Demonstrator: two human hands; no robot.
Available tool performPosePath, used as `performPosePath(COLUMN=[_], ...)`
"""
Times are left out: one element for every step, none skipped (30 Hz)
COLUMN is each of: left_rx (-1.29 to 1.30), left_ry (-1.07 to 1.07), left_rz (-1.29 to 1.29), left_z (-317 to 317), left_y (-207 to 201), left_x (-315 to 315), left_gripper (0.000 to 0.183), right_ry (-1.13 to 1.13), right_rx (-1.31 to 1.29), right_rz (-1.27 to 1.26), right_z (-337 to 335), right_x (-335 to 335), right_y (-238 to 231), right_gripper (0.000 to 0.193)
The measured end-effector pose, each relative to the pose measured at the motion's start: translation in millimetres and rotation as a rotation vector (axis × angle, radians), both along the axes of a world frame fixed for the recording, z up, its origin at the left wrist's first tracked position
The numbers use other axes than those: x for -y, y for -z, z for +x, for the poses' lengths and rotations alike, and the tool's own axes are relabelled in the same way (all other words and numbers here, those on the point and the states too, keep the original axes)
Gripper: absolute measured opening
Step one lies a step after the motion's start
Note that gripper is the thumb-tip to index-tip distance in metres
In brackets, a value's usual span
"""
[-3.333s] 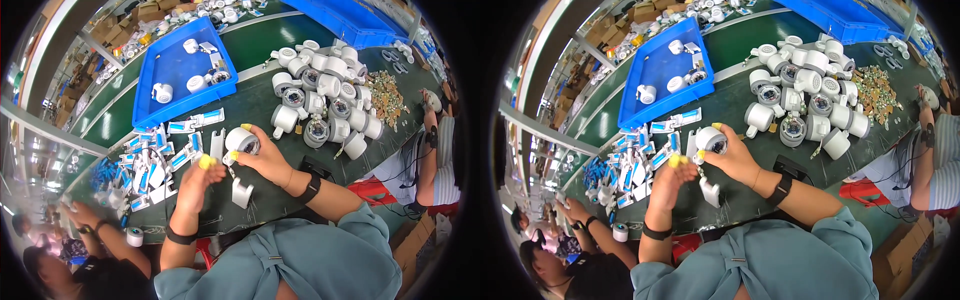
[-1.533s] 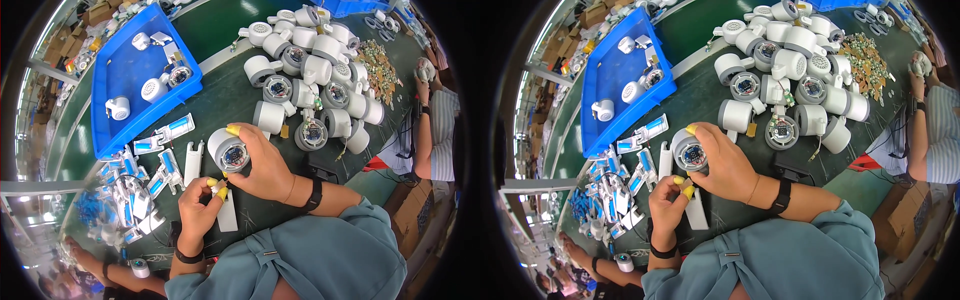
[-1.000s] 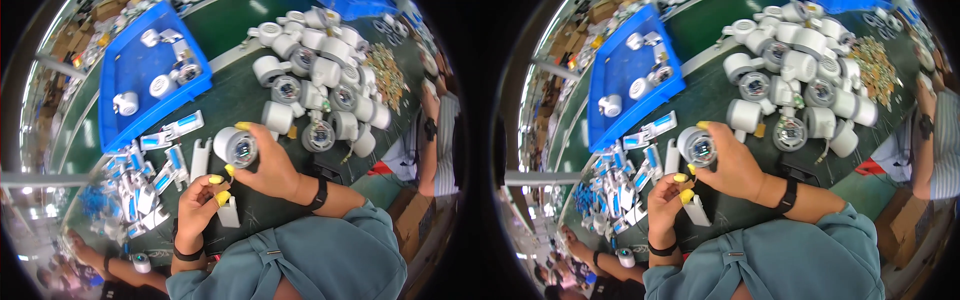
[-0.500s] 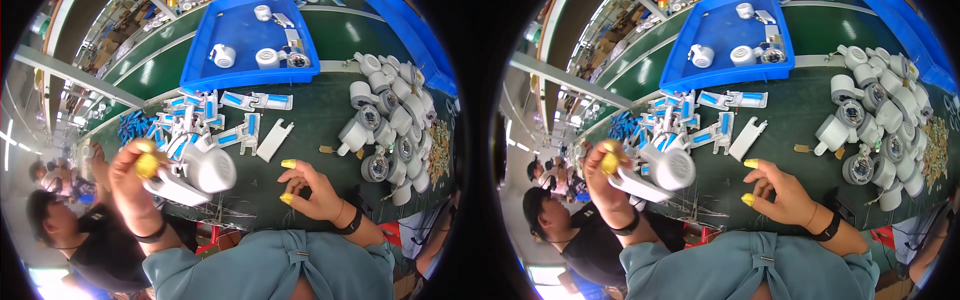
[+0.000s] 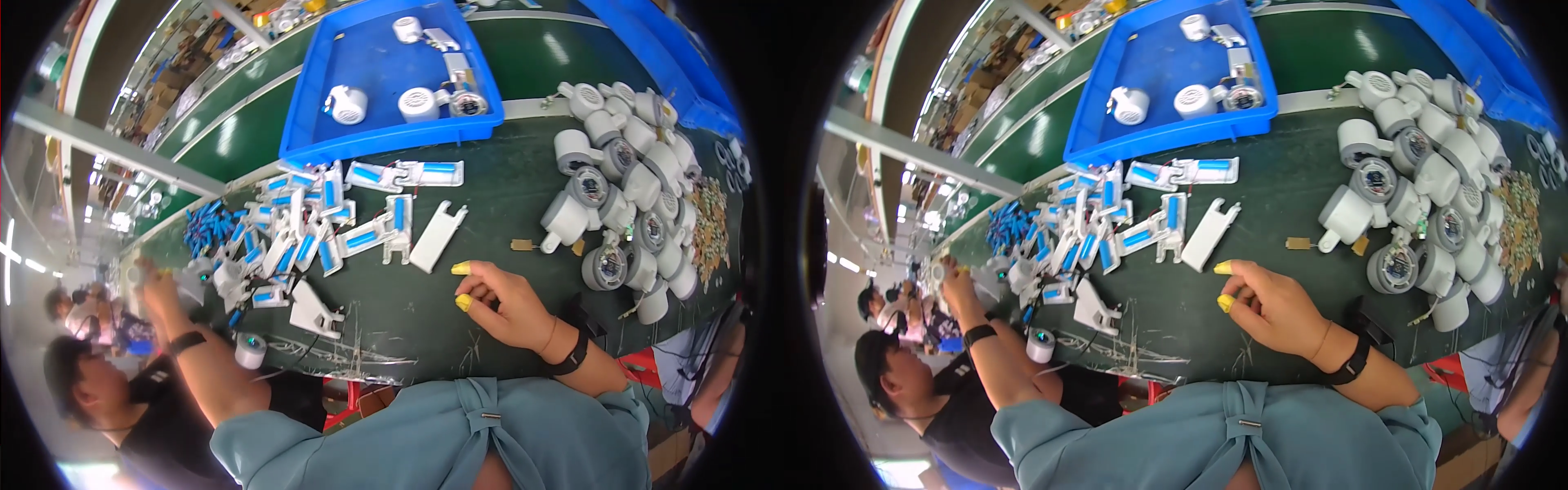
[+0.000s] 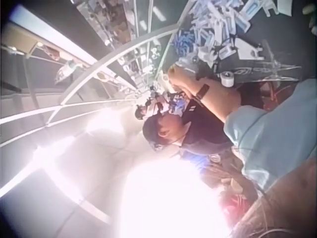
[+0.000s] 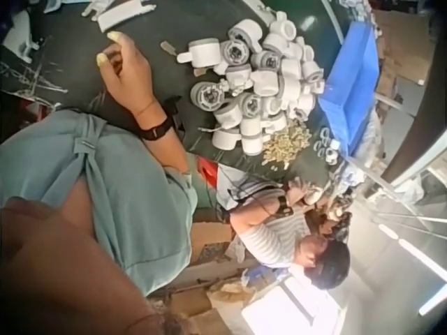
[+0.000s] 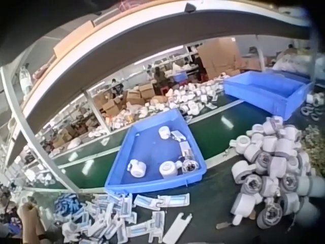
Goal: The person assembles electronic devices by hand, picking up a white plastic housing, a circuit board, and a battery pack. They connect the components, tuck the wires inside, and snap a white plastic cover onto the assembly before placing the unit into a blue tray.
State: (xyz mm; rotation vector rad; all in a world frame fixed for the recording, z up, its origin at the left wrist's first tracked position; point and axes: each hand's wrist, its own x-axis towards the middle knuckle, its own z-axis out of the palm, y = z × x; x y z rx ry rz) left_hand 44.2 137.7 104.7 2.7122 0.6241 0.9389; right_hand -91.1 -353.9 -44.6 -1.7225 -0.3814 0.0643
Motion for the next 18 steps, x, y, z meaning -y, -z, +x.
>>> performPosePath(left_rx=[-0.021, -0.025, -0.063, -0.098, -0.096, -0.22, -0.346, -0.471, -0.466, -0.431, -0.387, -0.322, -0.258, -0.194, -0.197, -0.337, -0.302, -0.379], left_ry=[-0.095, -0.067, -0.1, -0.143, -0.13, -0.114, -0.092, -0.073, -0.067, 0.025, 0.109, 0.325, 0.503, 0.678, 0.817, 0.826, 0.904, 0.889], left_rz=[0.071, 0.062, 0.096, 0.136, 0.137, 0.216, 0.294, 0.373, 0.374, 0.488, 0.604, 0.389, 0.244, 0.097, 0.028, -0.062, 0.019, -0.001], left_z=[10.7, 19.1, 23.5, 25.3, 28.4, 30.2, 34.5, 39.4, 48.5, 69.4, 82.3, 86.7, 92.6, 100.6, 109.1, 116.8, 120.4, 133.9], left_y=[14.6, 29.0, 42.4, 52.9, 61.5, 68.5, 71.2, 72.7, 72.9, 68.5, 55.0, 34.1, 25.7, 21.8, 21.4, 20.1, 21.4, 31.7], left_x=[-19.9, -37.2, -54.7, -72.8, -92.3, -113.6, -113.7, -114.2, -114.4, -68.8, -13.1, 58.9, 102.9, 141.9, 184.4, 228.7, 259.1, 287.2], left_gripper=[0.026, 0.026, 0.026, 0.026, 0.026, 0.027, 0.028, 0.029, 0.029, 0.03, 0.032, 0.037, 0.038, 0.039, 0.041, 0.045, 0.047, 0.048], right_ry=[0.021, 0.028, 0.033, 0.043, 0.056, 0.037, 0.022, 0.015, 0.022, 0.032, 0.036, 0.056, 0.053, 0.052, 0.067, 0.081, 0.082, 0.092], right_rx=[0.001, -0.029, -0.057, -0.067, -0.066, -0.061, -0.059, -0.051, -0.048, -0.065, -0.078, -0.084, -0.081, -0.079, -0.078, -0.064, -0.04, -0.035], right_rz=[-0.007, -0.008, -0.008, -0.011, -0.01, -0.007, -0.008, -0.008, -0.008, -0.017, -0.021, -0.028, -0.022, -0.016, -0.021, -0.017, -0.008, -0.013], right_z=[1.4, 1.2, 0.7, 1.0, 0.7, 1.2, 1.9, 1.9, 1.9, 2.0, 2.3, 2.8, 2.8, 3.0, 3.1, 4.2, 4.4, 4.7], right_x=[0.6, 1.6, 3.1, 3.0, 2.7, 1.8, 1.6, 1.0, 0.1, 0.7, 2.7, 5.2, 4.9, 5.0, 7.0, 8.0, 6.1, 5.6], right_y=[0.5, 1.3, 0.5, -1.4, -2.2, -2.4, -2.0, -2.6, -3.5, -2.0, -0.8, 2.0, 2.6, 3.5, 4.1, 5.8, 4.0, 5.0], right_gripper=[0.043, 0.041, 0.039, 0.036, 0.036, 0.036, 0.036, 0.035, 0.035, 0.035, 0.034, 0.034, 0.033, 0.032, 0.032, 0.032, 0.032, 0.032])
